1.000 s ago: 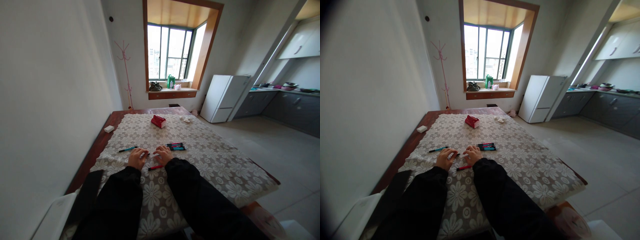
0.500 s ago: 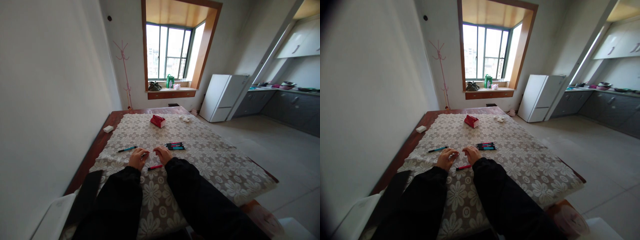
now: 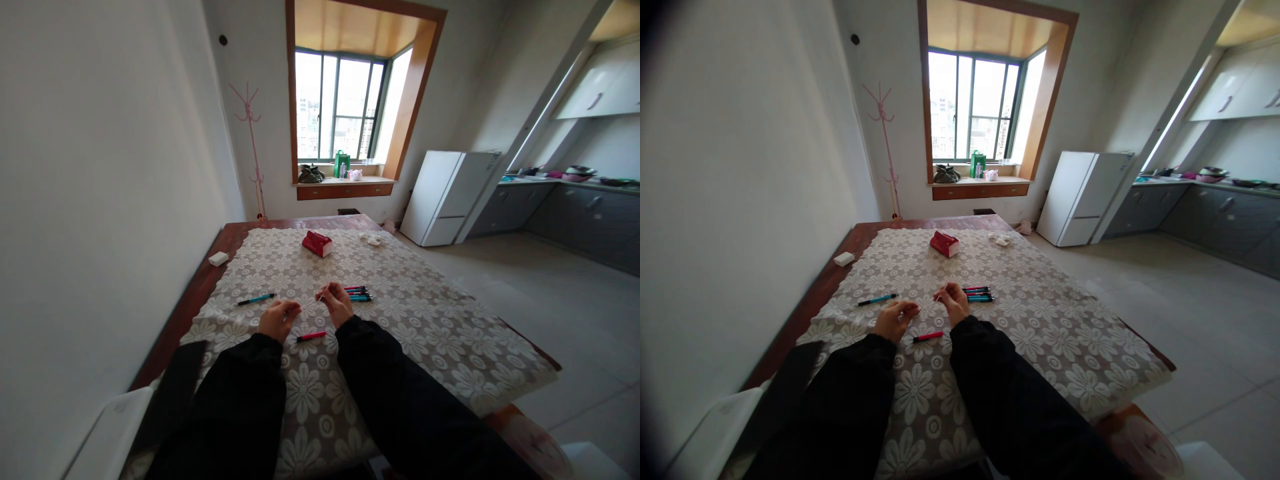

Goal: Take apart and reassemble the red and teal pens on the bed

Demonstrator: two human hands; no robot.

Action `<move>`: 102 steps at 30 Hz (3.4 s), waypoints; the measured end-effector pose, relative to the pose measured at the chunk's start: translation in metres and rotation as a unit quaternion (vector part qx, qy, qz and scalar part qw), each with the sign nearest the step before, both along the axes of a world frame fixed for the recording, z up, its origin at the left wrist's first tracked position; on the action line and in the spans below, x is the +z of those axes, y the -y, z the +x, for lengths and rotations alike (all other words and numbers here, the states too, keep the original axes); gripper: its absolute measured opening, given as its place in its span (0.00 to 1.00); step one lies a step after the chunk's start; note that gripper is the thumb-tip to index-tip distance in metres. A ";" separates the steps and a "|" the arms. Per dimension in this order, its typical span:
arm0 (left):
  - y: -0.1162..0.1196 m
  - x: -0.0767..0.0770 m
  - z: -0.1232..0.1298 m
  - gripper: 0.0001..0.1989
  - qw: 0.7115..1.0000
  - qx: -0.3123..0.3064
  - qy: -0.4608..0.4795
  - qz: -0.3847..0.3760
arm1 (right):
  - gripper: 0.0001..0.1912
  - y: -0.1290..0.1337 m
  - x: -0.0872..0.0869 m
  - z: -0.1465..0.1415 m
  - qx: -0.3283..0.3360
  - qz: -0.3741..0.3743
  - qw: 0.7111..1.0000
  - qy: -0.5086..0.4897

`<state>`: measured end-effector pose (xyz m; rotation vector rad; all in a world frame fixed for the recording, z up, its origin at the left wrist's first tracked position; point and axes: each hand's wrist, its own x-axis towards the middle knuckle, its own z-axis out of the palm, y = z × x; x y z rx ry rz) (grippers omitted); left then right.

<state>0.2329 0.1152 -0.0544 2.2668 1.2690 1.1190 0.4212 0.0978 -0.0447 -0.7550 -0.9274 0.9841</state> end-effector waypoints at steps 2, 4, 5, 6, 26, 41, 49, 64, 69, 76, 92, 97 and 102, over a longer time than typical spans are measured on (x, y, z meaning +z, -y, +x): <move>0.000 0.000 0.000 0.07 1.000 -0.001 0.005 0.004 | 0.17 0.001 0.002 -0.001 0.007 -0.013 0.999 -0.029; 0.000 0.002 0.000 0.08 1.000 -0.003 0.007 0.004 | 0.18 0.002 0.003 -0.002 0.008 -0.016 0.999 -0.041; 0.001 0.003 0.000 0.08 1.000 -0.006 0.007 0.003 | 0.18 0.002 0.004 -0.002 0.007 -0.015 0.999 -0.043; 0.002 0.005 0.000 0.08 1.000 -0.009 0.006 0.001 | 0.18 0.003 0.004 -0.002 0.005 -0.014 0.999 -0.043; 0.001 0.004 0.002 0.11 0.999 -0.012 0.039 -0.011 | 0.15 0.002 0.003 -0.001 0.023 -0.004 0.998 -0.061; 0.003 0.013 0.002 0.10 0.994 0.010 0.102 -0.030 | 0.12 0.005 0.003 -0.002 0.060 -0.009 0.994 -0.088; 0.006 0.018 0.000 0.10 0.994 -0.006 0.095 -0.043 | 0.11 0.005 0.002 -0.001 0.050 -0.015 0.997 -0.061; 0.006 0.019 -0.001 0.07 0.990 0.029 0.136 -0.021 | 0.08 -0.004 -0.012 0.004 0.069 -0.060 0.991 0.101; 0.004 0.017 -0.002 0.07 0.992 0.012 0.124 -0.011 | 0.02 0.001 -0.011 0.005 -0.004 0.006 0.941 0.337; -0.001 0.005 0.000 0.08 0.998 -0.029 0.051 -0.006 | 0.06 0.006 -0.009 0.011 -0.075 0.093 0.774 0.622; 0.004 0.005 0.003 0.10 0.998 -0.057 -0.018 -0.022 | 0.15 0.016 -0.001 0.000 0.014 0.148 0.776 0.613; 0.005 0.007 0.003 0.12 0.998 -0.045 -0.013 -0.045 | 0.11 0.014 -0.004 0.000 0.012 0.138 0.788 0.600; 0.007 0.010 0.003 0.12 0.996 -0.056 -0.009 -0.068 | 0.06 0.013 -0.004 0.001 0.017 0.160 0.782 0.602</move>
